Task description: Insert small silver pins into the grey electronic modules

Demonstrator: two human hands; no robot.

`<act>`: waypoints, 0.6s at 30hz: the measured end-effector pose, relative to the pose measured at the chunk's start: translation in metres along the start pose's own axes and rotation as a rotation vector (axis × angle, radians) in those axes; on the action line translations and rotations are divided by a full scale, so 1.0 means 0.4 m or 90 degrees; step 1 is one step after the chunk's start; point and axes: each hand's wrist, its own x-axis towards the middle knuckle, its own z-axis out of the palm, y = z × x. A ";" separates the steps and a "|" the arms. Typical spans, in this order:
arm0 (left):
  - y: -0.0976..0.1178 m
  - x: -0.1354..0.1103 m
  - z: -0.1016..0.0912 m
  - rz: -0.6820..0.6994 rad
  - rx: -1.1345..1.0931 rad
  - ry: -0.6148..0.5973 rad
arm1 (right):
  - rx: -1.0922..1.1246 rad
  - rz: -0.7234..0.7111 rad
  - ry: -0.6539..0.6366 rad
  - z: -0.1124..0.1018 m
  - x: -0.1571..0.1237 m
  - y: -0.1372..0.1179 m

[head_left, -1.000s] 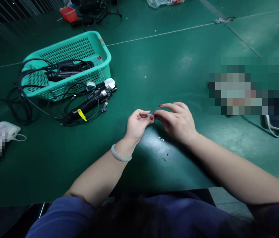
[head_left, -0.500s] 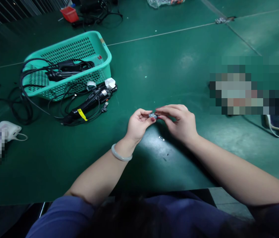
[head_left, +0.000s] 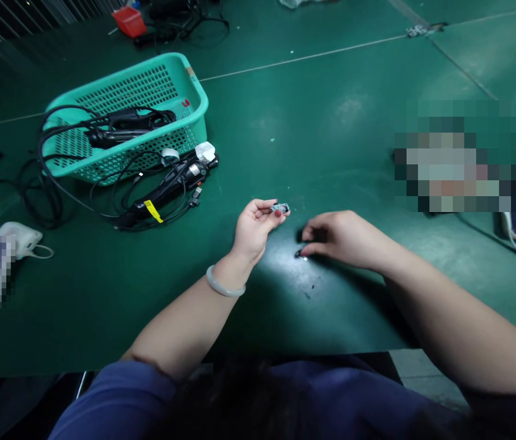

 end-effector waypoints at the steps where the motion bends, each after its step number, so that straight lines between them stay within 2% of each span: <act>1: -0.001 0.000 0.000 0.003 0.001 0.000 | -0.021 -0.008 -0.058 0.002 -0.002 0.004; 4: -0.003 0.000 -0.001 0.008 0.001 -0.004 | -0.055 -0.031 -0.108 0.019 0.000 0.010; 12: -0.002 0.002 -0.002 0.005 0.001 -0.001 | -0.112 -0.085 0.029 0.052 0.029 0.021; 18: -0.005 0.003 -0.002 0.008 -0.004 -0.002 | -0.042 -0.037 0.069 0.054 0.025 0.013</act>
